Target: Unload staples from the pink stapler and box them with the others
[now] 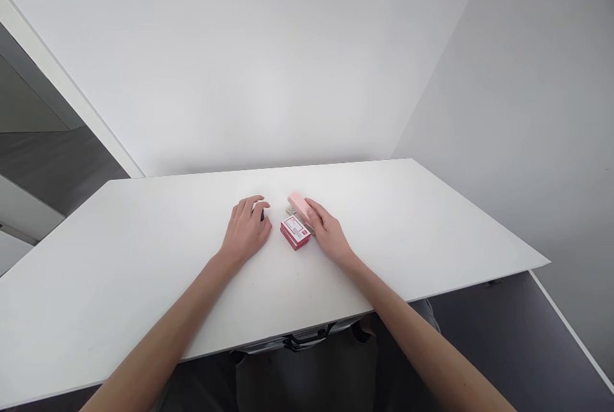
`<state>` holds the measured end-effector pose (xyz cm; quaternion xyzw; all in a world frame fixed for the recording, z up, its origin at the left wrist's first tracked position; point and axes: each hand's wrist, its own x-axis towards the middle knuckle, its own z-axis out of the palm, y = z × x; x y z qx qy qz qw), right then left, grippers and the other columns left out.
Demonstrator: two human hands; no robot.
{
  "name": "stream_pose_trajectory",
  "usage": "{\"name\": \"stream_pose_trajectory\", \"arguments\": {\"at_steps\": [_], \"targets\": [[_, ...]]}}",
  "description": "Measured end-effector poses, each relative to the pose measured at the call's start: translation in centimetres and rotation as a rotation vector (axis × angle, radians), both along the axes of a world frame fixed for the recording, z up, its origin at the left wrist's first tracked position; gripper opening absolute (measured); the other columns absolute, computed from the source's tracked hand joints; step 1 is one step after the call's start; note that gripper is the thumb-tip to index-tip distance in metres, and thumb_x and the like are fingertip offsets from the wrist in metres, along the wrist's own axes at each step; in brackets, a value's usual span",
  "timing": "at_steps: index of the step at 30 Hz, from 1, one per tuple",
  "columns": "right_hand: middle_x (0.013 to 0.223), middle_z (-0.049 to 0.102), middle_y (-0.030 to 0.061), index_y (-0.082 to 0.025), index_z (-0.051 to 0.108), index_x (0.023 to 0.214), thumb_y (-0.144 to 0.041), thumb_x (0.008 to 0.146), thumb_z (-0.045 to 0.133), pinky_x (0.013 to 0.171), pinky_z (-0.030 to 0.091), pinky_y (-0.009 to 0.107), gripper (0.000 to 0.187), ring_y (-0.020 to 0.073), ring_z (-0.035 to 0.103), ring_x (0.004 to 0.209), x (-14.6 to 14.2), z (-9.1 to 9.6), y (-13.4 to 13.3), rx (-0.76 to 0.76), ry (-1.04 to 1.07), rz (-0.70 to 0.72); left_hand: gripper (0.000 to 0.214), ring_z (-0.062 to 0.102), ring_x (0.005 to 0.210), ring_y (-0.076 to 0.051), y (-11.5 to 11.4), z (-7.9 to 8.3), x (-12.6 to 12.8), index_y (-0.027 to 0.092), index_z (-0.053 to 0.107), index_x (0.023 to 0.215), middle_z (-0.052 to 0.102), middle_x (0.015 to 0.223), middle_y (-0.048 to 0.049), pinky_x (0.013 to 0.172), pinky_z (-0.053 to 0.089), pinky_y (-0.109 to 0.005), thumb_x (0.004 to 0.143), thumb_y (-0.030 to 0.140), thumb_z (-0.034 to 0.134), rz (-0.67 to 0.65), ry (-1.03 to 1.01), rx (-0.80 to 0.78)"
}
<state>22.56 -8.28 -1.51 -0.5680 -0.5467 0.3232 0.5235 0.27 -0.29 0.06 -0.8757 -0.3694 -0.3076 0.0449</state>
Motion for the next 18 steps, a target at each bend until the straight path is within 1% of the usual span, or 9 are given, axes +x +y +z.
{"name": "stream_pose_trajectory", "arguments": {"at_steps": [3,4,5,7,9,10,13,15,18], "targets": [[0.154,0.060,0.0061,-0.026,0.054,0.153,-0.060,0.107,0.037,0.119,0.044,0.045,0.060,0.0275,0.057,0.142,-0.1,-0.1,-0.1,0.005,-0.021,-0.036,0.021,0.060,0.126,-0.027,-2.0,0.7,0.8,0.024,0.059,0.120,0.065,0.134,-0.0109,0.108,0.047,-0.048,0.101,0.023,0.051,-0.225,-0.018,0.052],[0.154,0.060,0.0070,-0.025,0.053,0.154,-0.060,0.107,0.036,0.118,0.044,0.046,0.061,0.0279,0.057,0.141,-0.1,-0.1,-0.2,0.003,-0.030,-0.045,0.024,0.059,0.129,-0.027,-2.8,0.8,1.2,0.024,0.057,0.124,0.063,0.137,-0.0116,0.109,0.047,-0.048,0.100,0.027,0.055,-0.265,-0.021,0.037],[0.154,0.060,0.0079,-0.024,0.052,0.155,-0.060,0.107,0.035,0.118,0.045,0.046,0.062,0.0282,0.057,0.141,-0.1,0.0,-0.2,-0.001,-0.040,-0.053,0.034,0.057,0.132,-0.029,-3.5,0.8,1.6,0.024,0.054,0.129,0.060,0.141,-0.0132,0.110,0.047,-0.048,0.098,0.034,0.061,-0.279,-0.020,0.008],[0.156,0.059,0.0089,-0.022,0.050,0.156,-0.059,0.108,0.034,0.118,0.045,0.047,0.063,0.0284,0.057,0.142,-0.1,0.0,-0.3,-0.008,-0.051,-0.061,0.059,0.052,0.139,-0.033,-4.6,0.6,2.6,0.023,0.047,0.141,0.052,0.151,-0.0168,0.112,0.047,-0.051,0.092,0.046,0.071,-0.252,-0.015,-0.067],[0.158,0.057,0.0093,-0.021,0.049,0.157,-0.059,0.108,0.033,0.119,0.044,0.046,0.064,0.0280,0.055,0.144,-0.1,0.1,-0.4,-0.015,-0.047,-0.064,0.073,0.050,0.141,-0.035,-5.2,0.3,3.4,0.023,0.040,0.148,0.048,0.155,-0.0179,0.111,0.048,-0.053,0.089,0.052,0.073,-0.201,-0.010,-0.154],[0.159,0.055,0.0095,-0.020,0.048,0.157,-0.058,0.108,0.033,0.119,0.043,0.045,0.064,0.0276,0.053,0.145,-0.1,0.1,-0.5,-0.019,-0.042,-0.064,0.074,0.052,0.139,-0.035,-5.3,0.2,3.7,0.024,0.039,0.149,0.050,0.154,-0.0173,0.109,0.049,-0.053,0.090,0.051,0.072,-0.178,-0.007,-0.199],[0.160,0.053,0.0101,-0.020,0.049,0.156,-0.057,0.108,0.033,0.120,0.042,0.043,0.063,0.0272,0.051,0.147,-0.1,0.1,-0.5,-0.020,-0.034,-0.066,0.058,0.061,0.128,-0.032,-5.4,0.3,4.0,0.027,0.042,0.147,0.059,0.145,-0.0122,0.104,0.052,-0.051,0.096,0.046,0.064,-0.134,0.010,-0.317],[0.156,0.058,0.0103,-0.021,0.052,0.153,-0.057,0.108,0.032,0.116,0.044,0.044,0.061,0.0281,0.055,0.142,-0.1,0.1,-0.6,0.001,-0.043,-0.055,0.051,0.064,0.123,-0.030,-5.5,0.4,3.8,0.028,0.046,0.145,0.063,0.139,-0.0100,0.102,0.053,-0.049,0.099,0.046,0.060,-0.125,0.015,-0.353],[0.142,0.068,0.0101,-0.023,0.058,0.146,-0.058,0.108,0.029,0.106,0.049,0.043,0.059,0.0286,0.064,0.127,-0.1,0.3,-0.8,0.047,-0.065,-0.012,0.053,0.062,0.126,-0.030,-5.8,0.5,2.6,0.027,0.045,0.146,0.063,0.139,-0.0105,0.103,0.053,-0.047,0.100,0.047,0.059,-0.102,-0.020,-0.355]]}}
